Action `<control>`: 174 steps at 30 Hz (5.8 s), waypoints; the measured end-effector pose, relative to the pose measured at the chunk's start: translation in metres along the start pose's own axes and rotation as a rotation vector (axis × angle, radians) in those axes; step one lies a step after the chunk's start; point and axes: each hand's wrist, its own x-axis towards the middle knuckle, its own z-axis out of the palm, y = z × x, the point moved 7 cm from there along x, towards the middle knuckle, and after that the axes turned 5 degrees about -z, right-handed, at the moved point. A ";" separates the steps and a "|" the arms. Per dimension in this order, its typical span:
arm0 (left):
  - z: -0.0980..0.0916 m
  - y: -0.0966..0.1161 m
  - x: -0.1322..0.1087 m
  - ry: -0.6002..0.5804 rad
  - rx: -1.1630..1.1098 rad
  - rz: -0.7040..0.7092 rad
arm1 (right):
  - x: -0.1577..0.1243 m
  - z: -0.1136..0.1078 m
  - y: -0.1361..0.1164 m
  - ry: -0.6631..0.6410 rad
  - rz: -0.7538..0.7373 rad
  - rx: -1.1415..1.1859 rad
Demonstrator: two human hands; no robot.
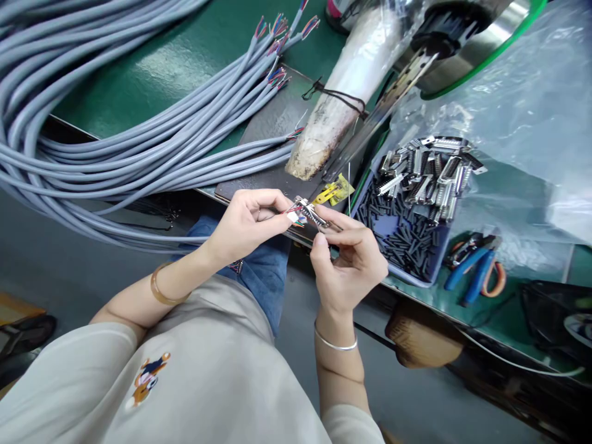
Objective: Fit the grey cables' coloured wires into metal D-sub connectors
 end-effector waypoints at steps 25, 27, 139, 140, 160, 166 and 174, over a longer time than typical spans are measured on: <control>0.003 0.002 0.006 -0.028 0.009 -0.108 | 0.010 -0.001 -0.010 -0.041 -0.188 -0.132; 0.003 0.002 0.005 -0.020 0.018 -0.111 | 0.007 -0.002 -0.009 -0.032 -0.180 -0.116; 0.004 0.014 0.001 0.071 0.224 0.146 | 0.011 0.004 -0.021 -0.006 -0.225 -0.350; 0.004 0.014 0.000 0.077 0.234 0.148 | 0.012 0.004 -0.021 -0.007 -0.223 -0.353; 0.006 0.023 0.000 0.090 0.247 0.204 | 0.017 0.003 -0.023 0.011 -0.202 -0.356; 0.004 0.016 0.006 0.052 0.172 0.098 | 0.012 0.003 -0.025 0.025 -0.253 -0.394; 0.005 0.002 0.005 -0.004 0.100 -0.044 | 0.002 -0.014 -0.022 0.145 -0.278 -0.340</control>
